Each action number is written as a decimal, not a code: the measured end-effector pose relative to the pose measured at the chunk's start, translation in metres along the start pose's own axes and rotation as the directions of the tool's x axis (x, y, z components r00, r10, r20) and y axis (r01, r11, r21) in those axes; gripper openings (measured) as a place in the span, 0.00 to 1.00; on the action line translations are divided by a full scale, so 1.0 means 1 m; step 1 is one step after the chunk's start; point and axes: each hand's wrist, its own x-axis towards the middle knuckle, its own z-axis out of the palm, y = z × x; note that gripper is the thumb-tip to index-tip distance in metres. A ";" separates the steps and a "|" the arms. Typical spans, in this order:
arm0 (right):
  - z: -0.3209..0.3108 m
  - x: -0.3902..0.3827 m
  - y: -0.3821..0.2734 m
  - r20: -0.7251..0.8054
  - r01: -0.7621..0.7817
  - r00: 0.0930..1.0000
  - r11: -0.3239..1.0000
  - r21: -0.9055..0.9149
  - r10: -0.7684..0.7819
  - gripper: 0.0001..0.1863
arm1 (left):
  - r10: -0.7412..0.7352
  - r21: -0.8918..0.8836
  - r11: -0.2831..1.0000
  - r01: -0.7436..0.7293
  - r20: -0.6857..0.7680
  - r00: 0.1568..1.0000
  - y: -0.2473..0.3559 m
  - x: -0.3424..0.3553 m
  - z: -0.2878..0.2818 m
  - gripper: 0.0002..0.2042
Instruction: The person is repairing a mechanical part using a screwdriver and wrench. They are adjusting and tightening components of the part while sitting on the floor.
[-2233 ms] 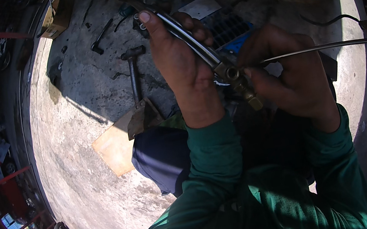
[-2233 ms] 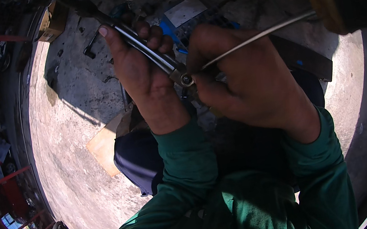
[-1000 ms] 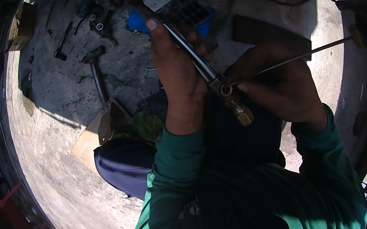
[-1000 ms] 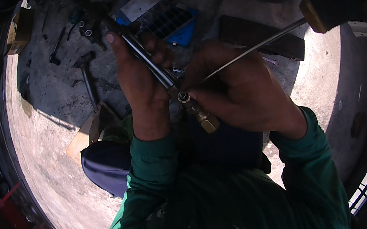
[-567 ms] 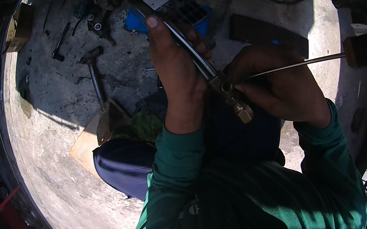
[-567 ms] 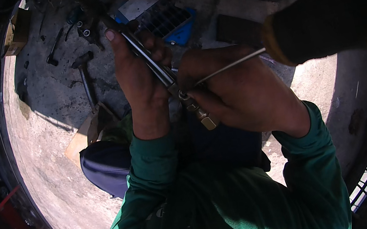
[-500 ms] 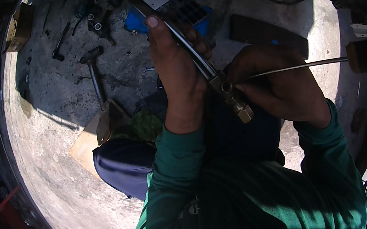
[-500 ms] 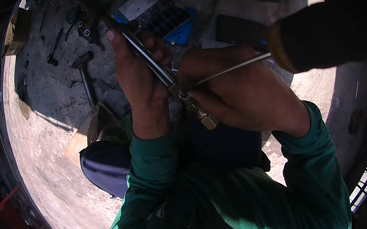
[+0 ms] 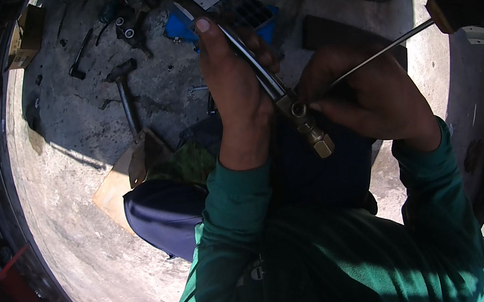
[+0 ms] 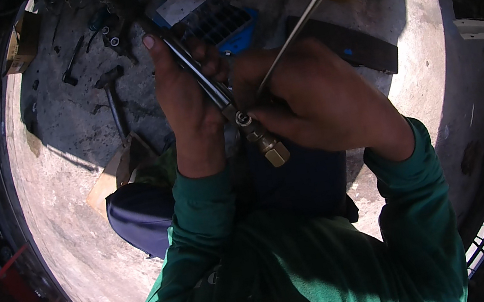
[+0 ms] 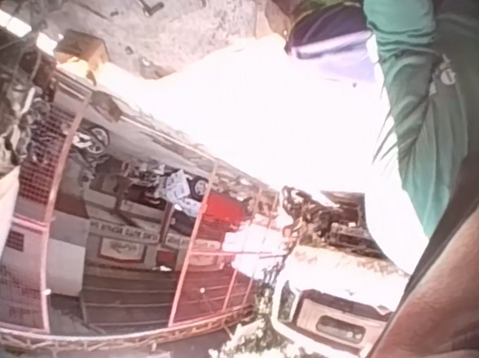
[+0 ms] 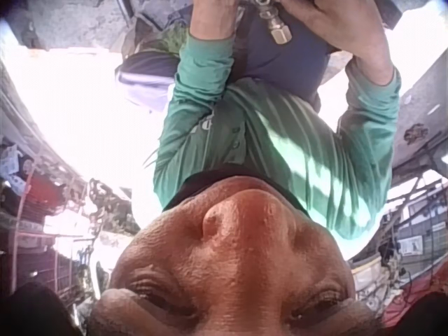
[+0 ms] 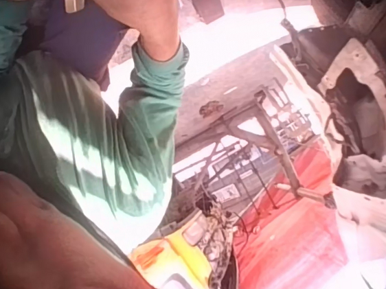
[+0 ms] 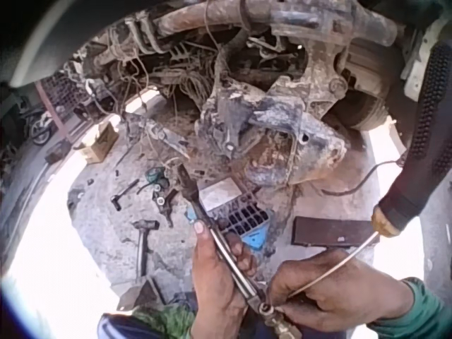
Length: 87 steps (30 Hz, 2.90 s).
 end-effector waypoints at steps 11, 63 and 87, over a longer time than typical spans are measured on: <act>-0.001 0.003 0.001 0.032 0.026 0.999 1.000 0.005 -0.026 0.09 | 0.000 0.042 0.999 0.000 0.006 1.000 -0.001 -0.001 0.001 0.26; 0.001 0.001 0.000 0.015 0.114 0.993 0.993 -0.037 -0.113 0.10 | 0.031 0.054 0.998 -0.030 -0.012 0.999 -0.002 -0.002 0.003 0.30; -0.002 -0.001 -0.002 0.045 0.108 0.993 0.994 -0.034 -0.106 0.11 | 0.051 0.079 0.996 -0.051 0.002 0.999 -0.001 -0.004 0.005 0.29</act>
